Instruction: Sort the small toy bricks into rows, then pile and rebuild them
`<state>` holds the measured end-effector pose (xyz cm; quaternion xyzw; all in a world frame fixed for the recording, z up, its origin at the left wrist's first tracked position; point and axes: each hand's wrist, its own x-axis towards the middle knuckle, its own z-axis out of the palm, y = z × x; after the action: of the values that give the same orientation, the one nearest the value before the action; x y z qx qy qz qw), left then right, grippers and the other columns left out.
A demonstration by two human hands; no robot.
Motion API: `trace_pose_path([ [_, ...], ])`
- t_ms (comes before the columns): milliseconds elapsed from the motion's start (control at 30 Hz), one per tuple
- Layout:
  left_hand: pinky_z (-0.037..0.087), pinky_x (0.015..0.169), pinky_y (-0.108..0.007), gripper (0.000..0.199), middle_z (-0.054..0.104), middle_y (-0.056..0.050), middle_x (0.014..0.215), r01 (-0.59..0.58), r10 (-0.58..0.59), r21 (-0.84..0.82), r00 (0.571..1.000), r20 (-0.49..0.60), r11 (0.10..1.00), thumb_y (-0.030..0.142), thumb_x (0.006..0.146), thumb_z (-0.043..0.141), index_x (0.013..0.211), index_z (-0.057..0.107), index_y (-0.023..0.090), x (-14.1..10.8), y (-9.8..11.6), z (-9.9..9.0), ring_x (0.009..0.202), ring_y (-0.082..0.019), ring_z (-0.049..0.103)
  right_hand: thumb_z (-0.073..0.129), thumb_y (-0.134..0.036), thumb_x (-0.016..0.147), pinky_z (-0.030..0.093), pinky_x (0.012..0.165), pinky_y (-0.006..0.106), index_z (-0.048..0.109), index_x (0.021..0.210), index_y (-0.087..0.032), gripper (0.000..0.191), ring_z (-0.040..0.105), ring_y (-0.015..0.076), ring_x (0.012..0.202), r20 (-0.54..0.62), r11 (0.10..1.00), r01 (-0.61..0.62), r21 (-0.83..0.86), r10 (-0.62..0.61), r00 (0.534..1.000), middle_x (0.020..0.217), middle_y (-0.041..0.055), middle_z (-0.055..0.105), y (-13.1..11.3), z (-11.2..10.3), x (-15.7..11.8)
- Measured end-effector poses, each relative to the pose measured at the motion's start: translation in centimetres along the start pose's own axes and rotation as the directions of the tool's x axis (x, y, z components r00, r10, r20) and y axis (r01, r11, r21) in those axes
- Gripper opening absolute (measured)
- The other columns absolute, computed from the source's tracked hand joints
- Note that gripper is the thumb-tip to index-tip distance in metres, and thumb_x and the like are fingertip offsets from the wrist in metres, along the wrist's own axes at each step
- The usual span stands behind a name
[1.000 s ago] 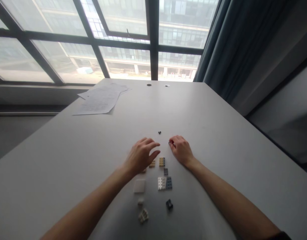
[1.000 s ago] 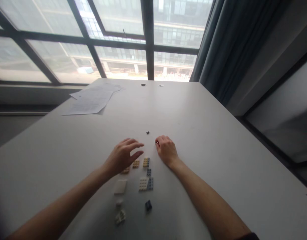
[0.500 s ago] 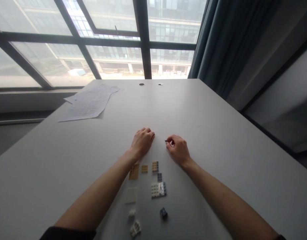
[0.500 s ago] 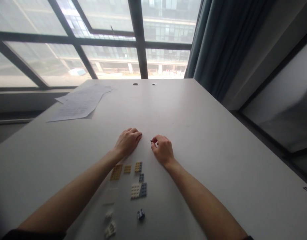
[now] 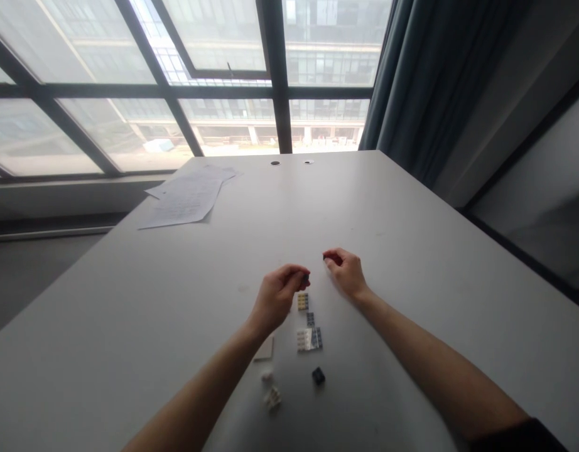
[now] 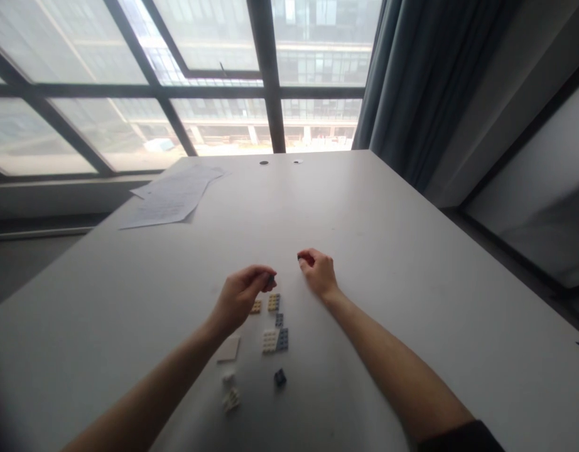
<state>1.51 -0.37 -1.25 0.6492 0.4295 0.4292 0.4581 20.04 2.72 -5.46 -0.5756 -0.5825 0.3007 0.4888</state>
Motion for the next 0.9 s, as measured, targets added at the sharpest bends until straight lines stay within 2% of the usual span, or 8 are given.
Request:
trace_pose_path([
  [167, 0.053, 0.064, -0.026, 0.019, 0.069, -0.003, 0.070, 0.063, -0.061, -0.042, 0.997, 0.051, 0.997, 0.031, 0.085, 0.058, 0.087, 0.067, 0.014, -2.9, 0.9, 0.1, 0.065, -0.014, 0.064, 0.063, -0.031, 0.071, 0.051, 0.062, 0.028, 0.064, 0.087, -0.014, 0.024, 0.063, 0.0143, 0.063, 0.177, 0.955, -0.197, 0.223, 0.159, 0.971, 0.078, 0.0064, 0.072, -1.1, -1.8, -2.9],
  [300, 0.051, 0.068, -0.026, 0.015, 0.070, -0.002, 0.077, -0.186, 0.170, 0.269, 0.982, 0.082, 0.945, 0.027, 0.089, 0.054, 0.089, 0.066, 0.017, -4.6, 1.0, 0.6, 0.070, -0.014, 0.064, 0.072, -0.030, 0.066, 0.050, 0.062, 0.026, 0.065, 0.088, -0.016, 0.027, 0.061, 0.0118, 0.062, 0.354, 0.765, -0.430, 0.480, 0.279, 0.892, 0.079, 0.0056, 0.072, -2.2, -3.7, -6.0],
  [367, 0.049, 0.069, -0.027, 0.016, 0.068, -0.003, 0.078, -0.448, 0.385, 0.452, 0.894, 0.228, 0.772, 0.021, 0.092, 0.049, 0.091, 0.064, 0.017, -5.5, 1.1, 1.1, 0.072, -0.014, 0.062, 0.072, -0.029, 0.067, 0.049, 0.061, 0.026, 0.066, 0.087, -0.016, 0.025, 0.059, 0.0115, 0.060, 0.372, 0.796, -0.420, 0.436, 0.265, 0.889, 0.077, 0.0044, 0.072, -2.5, -4.6, -7.5],
  [433, 0.048, 0.069, -0.029, 0.019, 0.065, -0.005, 0.077, -0.681, 0.508, 0.527, 0.732, 0.454, 0.509, 0.015, 0.094, 0.043, 0.095, 0.062, 0.014, -6.4, 1.1, 1.8, 0.072, -0.015, 0.059, 0.070, -0.029, 0.071, 0.048, 0.061, 0.026, 0.068, 0.087, -0.017, 0.020, 0.058, 0.0120, 0.061, 0.370, 0.895, -0.347, 0.281, 0.233, 0.900, 0.076, 0.0029, 0.071, -2.6, -5.4, -9.0],
  [533, 0.045, 0.064, -0.032, 0.018, 0.062, -0.007, 0.074, -0.842, 0.496, 0.519, 0.516, 0.699, 0.144, 0.010, 0.092, 0.042, 0.096, 0.059, 0.010, -7.9, 1.1, 2.8, 0.067, -0.017, 0.055, 0.064, -0.026, 0.077, 0.046, 0.062, 0.026, 0.070, 0.085, -0.020, 0.012, 0.056, 0.0126, 0.061, 0.329, 0.989, -0.139, -0.044, 0.146, 0.933, 0.072, 0.0008, 0.068, -2.7, -6.2, -10.9],
  [600, 0.043, 0.060, -0.033, 0.016, 0.061, -0.008, 0.073, -0.864, 0.460, 0.503, 0.449, 0.766, 0.007, 0.010, 0.090, 0.044, 0.094, 0.060, 0.008, -8.7, 0.9, 3.4, 0.064, -0.017, 0.053, 0.061, -0.022, 0.078, 0.045, 0.062, 0.026, 0.070, 0.084, -0.021, 0.011, 0.055, 0.0123, 0.059, 0.313, 0.984, -0.024, -0.179, 0.080, 0.946, 0.071, 0.0002, 0.067, -2.8, -6.4, -11.8],
  [700, 0.041, 0.059, -0.033, 0.014, 0.059, -0.007, 0.072, -0.860, 0.433, 0.510, 0.450, 0.781, -0.026, 0.010, 0.088, 0.045, 0.088, 0.060, 0.009, -9.3, 0.7, 3.9, 0.063, -0.018, 0.051, 0.060, -0.018, 0.078, 0.044, 0.061, 0.024, 0.069, 0.081, -0.021, 0.010, 0.053, 0.0115, 0.058, 0.336, 0.975, 0.039, -0.220, 0.038, 0.941, 0.072, -0.0003, 0.066, -3.0, -6.2, -12.4],
  [900, 0.039, 0.064, -0.033, 0.012, 0.056, -0.003, 0.074, -0.794, 0.414, 0.575, 0.599, 0.685, 0.198, 0.012, 0.090, 0.047, 0.082, 0.056, 0.015, -9.2, 0.4, 3.5, 0.068, -0.017, 0.050, 0.062, -0.018, 0.077, 0.042, 0.058, 0.023, 0.069, 0.078, -0.021, 0.008, 0.054, 0.0118, 0.057, 0.389, 0.977, -0.013, -0.212, 0.096, 0.916, 0.065, -0.0022, 0.065, -3.4, -5.9, -12.8],
])
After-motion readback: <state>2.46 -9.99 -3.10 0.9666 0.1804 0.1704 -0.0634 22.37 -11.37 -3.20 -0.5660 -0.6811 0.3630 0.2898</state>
